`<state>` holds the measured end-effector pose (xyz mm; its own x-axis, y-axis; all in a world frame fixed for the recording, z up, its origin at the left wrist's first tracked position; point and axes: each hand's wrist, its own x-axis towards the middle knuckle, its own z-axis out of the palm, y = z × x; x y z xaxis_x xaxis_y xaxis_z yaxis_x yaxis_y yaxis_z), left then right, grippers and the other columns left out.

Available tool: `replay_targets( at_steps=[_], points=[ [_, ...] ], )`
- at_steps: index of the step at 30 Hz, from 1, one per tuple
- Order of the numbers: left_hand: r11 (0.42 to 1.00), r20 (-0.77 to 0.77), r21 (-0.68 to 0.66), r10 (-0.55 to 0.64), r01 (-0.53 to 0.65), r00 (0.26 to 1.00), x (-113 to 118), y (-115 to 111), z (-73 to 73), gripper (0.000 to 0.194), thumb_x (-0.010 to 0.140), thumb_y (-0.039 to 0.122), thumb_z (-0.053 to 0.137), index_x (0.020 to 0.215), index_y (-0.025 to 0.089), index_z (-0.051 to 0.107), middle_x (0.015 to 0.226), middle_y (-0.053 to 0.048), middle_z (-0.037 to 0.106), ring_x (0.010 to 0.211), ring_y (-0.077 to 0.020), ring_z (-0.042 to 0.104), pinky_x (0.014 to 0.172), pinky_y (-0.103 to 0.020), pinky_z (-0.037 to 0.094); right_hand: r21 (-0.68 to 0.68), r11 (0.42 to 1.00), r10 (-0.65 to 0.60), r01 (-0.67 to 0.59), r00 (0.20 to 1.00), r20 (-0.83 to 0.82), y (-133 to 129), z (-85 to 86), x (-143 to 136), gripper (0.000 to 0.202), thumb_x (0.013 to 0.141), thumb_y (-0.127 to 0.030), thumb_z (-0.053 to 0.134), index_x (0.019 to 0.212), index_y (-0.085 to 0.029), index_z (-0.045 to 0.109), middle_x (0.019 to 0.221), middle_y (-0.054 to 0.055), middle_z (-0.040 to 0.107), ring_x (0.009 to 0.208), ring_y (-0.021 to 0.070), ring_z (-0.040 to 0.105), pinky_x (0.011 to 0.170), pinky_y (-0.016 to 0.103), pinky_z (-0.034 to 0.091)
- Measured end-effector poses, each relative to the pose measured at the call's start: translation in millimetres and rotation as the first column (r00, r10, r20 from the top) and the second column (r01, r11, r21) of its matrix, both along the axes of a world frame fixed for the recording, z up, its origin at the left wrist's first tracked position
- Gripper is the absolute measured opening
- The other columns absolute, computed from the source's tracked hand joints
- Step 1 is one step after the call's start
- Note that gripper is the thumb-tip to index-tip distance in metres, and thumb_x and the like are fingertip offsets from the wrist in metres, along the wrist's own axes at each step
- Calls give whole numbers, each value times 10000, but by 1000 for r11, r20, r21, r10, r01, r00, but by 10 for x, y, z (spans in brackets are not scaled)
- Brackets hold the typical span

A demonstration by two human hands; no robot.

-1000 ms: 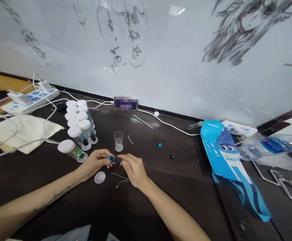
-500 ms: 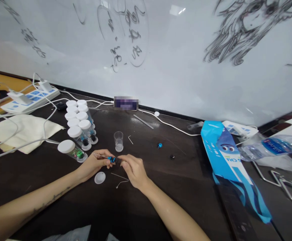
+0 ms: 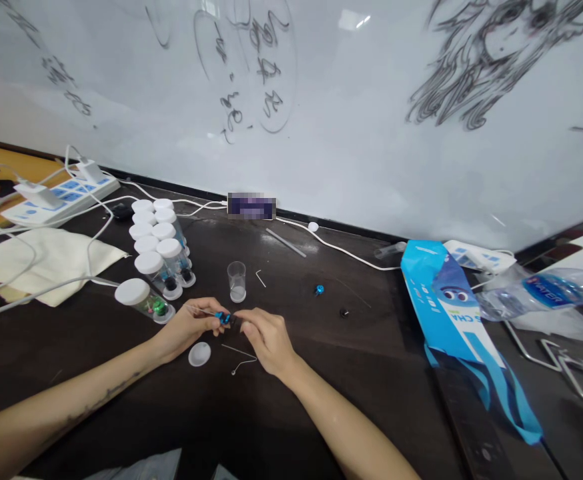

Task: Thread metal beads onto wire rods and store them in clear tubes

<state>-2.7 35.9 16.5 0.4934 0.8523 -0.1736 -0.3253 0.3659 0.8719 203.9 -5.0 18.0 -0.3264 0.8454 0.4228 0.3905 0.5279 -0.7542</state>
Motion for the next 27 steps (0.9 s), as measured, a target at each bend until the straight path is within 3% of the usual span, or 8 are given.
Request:
replay_targets(
  at_steps=[27],
  points=[
    [1000,-9,6,1,-1,1000,2,1,-10,209,640,192,843,797,114,729,715,-48,726,622,-132,639,581,-214,495,1,1000,-1,1,1000,24,0,-14,4,399,1033,-418,315,1217,-195,590,823,50,687,716,176,650,709,304,508]
  ],
)
